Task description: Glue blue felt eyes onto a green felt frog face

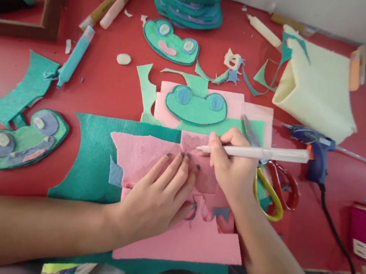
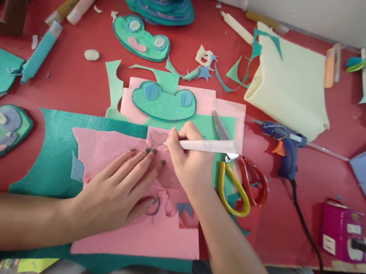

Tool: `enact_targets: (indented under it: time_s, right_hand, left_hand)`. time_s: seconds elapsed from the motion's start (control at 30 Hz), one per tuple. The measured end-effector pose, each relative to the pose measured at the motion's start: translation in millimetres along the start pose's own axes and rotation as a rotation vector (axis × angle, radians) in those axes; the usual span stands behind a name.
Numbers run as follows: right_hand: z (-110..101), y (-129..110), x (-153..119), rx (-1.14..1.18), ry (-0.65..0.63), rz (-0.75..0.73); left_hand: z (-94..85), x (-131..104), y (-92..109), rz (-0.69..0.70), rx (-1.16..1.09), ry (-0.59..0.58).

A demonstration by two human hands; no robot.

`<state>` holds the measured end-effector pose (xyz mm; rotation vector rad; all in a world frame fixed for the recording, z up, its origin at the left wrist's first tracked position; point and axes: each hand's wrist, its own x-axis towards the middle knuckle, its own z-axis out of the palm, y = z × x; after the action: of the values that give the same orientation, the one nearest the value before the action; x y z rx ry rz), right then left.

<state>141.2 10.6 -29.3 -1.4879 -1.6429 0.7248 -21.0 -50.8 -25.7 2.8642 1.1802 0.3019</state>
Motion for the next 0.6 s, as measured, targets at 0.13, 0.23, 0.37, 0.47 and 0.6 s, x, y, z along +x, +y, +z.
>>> enact_targets:
  time_s: [0.13, 0.23, 0.37, 0.47, 0.6]
  right_hand:
    - [1.2, 1.7, -0.9, 0.023, 0.025, 0.038]
    - [1.2, 0.7, -0.3, 0.028, 0.041, 0.039]
    - [0.4, -0.7, 0.7, 0.012, 0.049, 0.029]
    - [0.4, 0.3, 0.3, -0.01, 0.05, 0.036]
    - [1.6, 1.5, -0.5, 0.0, 0.051, 0.043]
  left_hand:
    - [0.0, -0.6, -0.2, 0.002, 0.009, -0.003]
    - [0.1, -0.6, -0.5, 0.001, 0.008, -0.012]
    - [0.2, -0.2, -0.5, 0.003, 0.016, -0.02]
    - [-0.2, -0.3, -0.6, 0.002, 0.018, -0.023]
    - [-0.6, -0.6, -0.7, 0.005, 0.014, -0.018]
